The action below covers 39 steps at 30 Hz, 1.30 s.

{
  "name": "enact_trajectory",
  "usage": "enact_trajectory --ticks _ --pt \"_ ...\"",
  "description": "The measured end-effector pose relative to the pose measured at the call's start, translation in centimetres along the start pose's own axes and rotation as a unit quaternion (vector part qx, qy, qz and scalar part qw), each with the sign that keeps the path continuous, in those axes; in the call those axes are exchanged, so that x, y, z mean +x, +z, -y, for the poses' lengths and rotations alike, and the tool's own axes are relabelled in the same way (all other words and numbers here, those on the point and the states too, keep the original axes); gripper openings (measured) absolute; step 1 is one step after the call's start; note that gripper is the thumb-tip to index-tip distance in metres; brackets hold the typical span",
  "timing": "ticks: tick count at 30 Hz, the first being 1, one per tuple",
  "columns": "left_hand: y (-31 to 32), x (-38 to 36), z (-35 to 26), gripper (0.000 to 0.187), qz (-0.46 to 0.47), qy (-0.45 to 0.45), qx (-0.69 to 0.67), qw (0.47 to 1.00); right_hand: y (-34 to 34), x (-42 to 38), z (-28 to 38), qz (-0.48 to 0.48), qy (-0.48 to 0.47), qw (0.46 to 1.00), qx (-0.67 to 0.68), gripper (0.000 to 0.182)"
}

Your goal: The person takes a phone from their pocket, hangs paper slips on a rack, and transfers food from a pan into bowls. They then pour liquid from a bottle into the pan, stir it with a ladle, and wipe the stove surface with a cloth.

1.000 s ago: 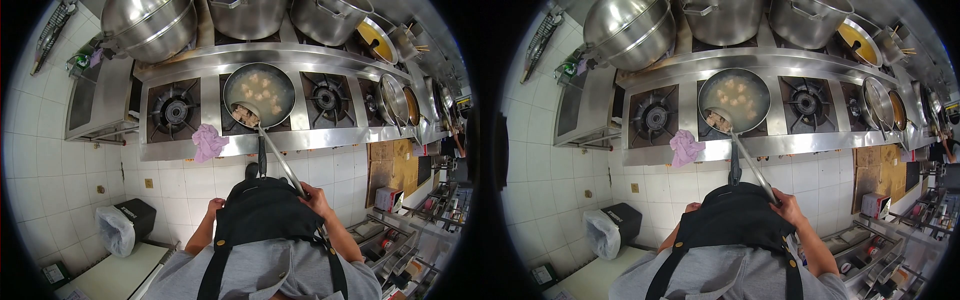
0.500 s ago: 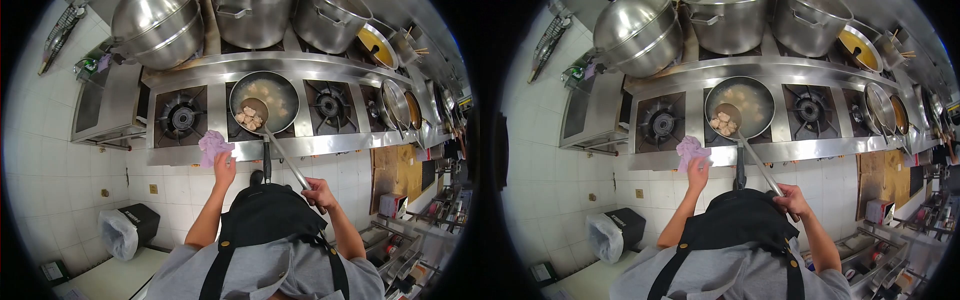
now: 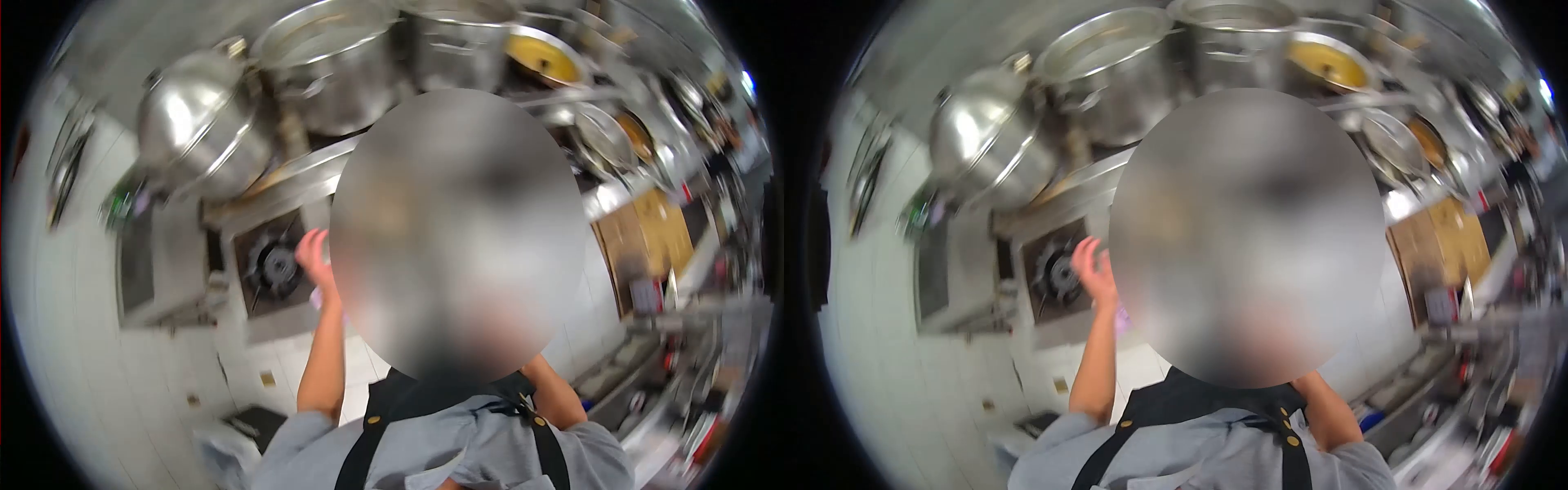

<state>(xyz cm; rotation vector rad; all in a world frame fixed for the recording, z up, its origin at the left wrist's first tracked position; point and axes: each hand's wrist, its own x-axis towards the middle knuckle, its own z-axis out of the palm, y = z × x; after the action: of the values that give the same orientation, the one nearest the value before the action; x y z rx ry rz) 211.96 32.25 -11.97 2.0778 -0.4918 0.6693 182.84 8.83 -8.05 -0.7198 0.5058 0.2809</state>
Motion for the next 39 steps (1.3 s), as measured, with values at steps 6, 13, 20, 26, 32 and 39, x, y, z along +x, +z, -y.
enact_trajectory --ticks 6,13,20,26,32,39 --pt "1.9 2.1 -2.9 0.02 0.028 0.089 -0.017 0.995 -0.9 -11.8 -2.4 -0.034 -0.161 0.976 0.142 0.045" --pt "6.9 0.5 -15.1 0.025 0.151 0.114 -0.229 0.955 0.2 -27.1 -10.2 -0.301 -0.416 0.825 0.236 0.041" --pt "9.5 -9.3 -35.8 0.014 0.547 0.091 -0.436 0.709 -4.0 -42.6 -18.5 -0.575 -0.52 0.566 0.28 0.033" --pt "-1.2 -10.3 -61.7 0.034 0.262 0.469 -0.678 0.502 -14.0 -58.7 -26.0 -0.769 -0.454 0.398 0.211 0.009" --pt "-3.1 -13.3 -67.1 0.045 0.259 0.336 -0.801 0.422 -20.9 -68.8 -29.2 -0.704 -0.524 0.391 0.278 0.01" --pt "-3.6 -15.7 -69.2 0.045 0.28 0.355 -0.787 0.42 -24.5 -72.1 -31.1 -0.645 -0.557 0.425 0.305 0.011"
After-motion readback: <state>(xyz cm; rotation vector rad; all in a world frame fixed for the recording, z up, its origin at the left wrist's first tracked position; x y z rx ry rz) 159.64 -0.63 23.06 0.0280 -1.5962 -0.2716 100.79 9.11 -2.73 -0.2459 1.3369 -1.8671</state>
